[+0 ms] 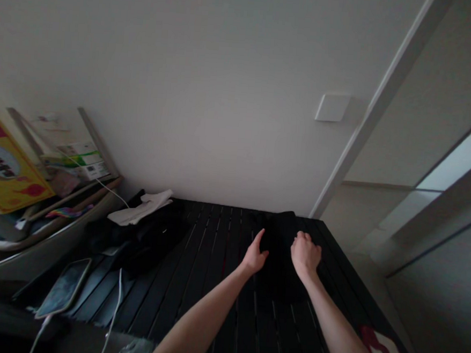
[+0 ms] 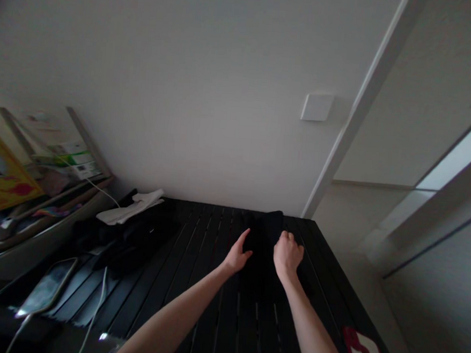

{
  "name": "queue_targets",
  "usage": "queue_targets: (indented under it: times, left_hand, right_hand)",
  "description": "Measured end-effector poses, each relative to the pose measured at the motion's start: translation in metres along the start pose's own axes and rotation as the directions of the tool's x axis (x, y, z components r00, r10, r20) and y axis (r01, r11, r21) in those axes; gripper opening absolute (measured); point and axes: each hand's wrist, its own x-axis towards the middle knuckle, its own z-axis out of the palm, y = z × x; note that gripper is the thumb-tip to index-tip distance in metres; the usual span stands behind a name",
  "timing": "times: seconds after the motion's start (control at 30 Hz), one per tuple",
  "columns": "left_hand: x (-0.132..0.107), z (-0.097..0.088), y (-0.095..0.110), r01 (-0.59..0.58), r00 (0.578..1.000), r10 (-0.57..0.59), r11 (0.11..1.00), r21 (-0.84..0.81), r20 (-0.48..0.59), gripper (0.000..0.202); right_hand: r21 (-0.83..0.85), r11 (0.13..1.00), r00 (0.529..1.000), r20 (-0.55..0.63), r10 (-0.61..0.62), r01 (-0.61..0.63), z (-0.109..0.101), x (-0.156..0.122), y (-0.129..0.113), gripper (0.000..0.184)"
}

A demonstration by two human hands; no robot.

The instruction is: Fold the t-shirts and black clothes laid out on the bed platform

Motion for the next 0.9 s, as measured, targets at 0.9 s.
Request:
queue_targets:
  times: [0.9]
  left_hand:
    - [-0.054,-0.175,-0.029,0.396,0.911,-0.164,0.606,0.689,-0.379,0.055]
  right_hand:
    - [0.012,0.957,0.933,0.216,-0.287,0.291,0.137,-0.125,-0.031,0.055]
